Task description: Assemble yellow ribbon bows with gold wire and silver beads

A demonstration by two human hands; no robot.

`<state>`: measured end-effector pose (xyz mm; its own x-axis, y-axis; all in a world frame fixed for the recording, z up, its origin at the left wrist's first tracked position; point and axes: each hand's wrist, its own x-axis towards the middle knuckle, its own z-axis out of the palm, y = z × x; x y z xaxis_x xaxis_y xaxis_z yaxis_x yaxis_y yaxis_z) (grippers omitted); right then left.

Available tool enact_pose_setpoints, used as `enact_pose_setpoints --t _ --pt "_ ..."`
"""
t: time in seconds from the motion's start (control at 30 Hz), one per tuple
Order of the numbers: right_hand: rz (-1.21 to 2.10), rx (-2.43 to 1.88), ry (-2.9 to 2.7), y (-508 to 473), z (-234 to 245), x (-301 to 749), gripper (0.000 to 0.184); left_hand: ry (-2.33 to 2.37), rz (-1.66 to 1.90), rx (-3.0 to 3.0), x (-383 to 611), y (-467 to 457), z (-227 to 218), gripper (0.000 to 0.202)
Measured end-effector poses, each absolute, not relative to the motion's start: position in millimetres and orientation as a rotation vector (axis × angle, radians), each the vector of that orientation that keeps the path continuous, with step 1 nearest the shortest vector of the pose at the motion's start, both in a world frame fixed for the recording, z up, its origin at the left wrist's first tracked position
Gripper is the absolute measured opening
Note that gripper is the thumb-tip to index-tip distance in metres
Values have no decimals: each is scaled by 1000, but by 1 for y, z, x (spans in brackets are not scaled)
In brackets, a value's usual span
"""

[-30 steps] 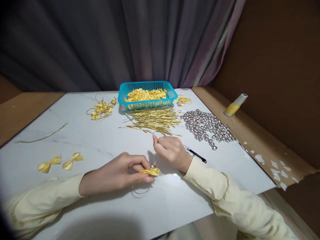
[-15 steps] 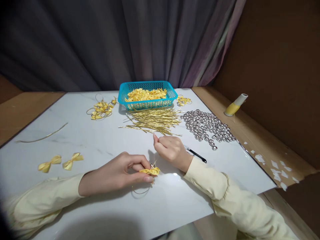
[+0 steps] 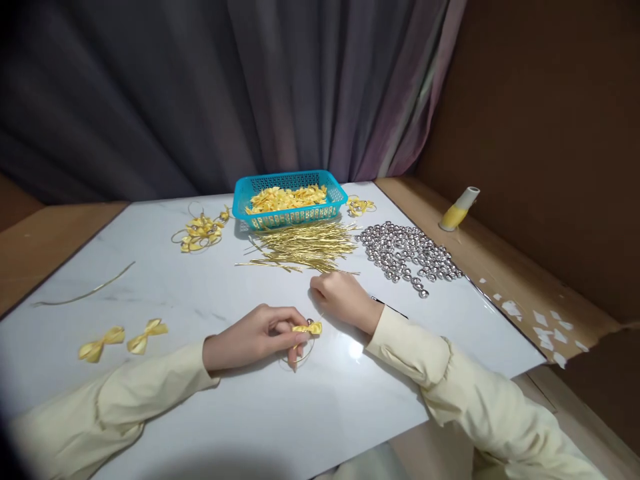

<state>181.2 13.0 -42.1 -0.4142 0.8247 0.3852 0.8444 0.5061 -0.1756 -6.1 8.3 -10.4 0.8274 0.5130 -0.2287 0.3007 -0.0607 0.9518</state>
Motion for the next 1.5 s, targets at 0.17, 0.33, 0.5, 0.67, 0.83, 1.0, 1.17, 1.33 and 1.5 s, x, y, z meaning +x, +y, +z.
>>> enact_pose_setpoints --t 0.17,0.33,0.5,0.67,0.83,1.0,1.17,1.33,1.5 --pt "-26 -1358 -2406 7 -37 180 24 659 188 1791 -7 7 -7 23" --pt "-8 -1367 -2430 6 -35 179 25 665 190 1834 -7 6 -6 22" --pt "17 -1381 -2441 7 -36 180 27 656 196 1831 -8 7 -7 21" --pt "39 -1391 -2449 6 -35 180 28 648 195 1837 -8 7 -9 20" --pt "58 -1398 -2453 6 -34 180 27 644 198 1862 -8 7 -8 19" --pt "67 -1402 -2454 6 -34 179 27 644 202 1865 -9 8 -10 19" --pt "68 -1406 -2453 5 -34 179 28 646 198 1860 -9 7 -12 19" --pt "68 -1411 -2453 6 -35 179 28 644 197 1864 -10 6 -12 19" --pt "70 -1408 -2455 5 -35 179 28 649 196 1848 -10 7 -12 19"
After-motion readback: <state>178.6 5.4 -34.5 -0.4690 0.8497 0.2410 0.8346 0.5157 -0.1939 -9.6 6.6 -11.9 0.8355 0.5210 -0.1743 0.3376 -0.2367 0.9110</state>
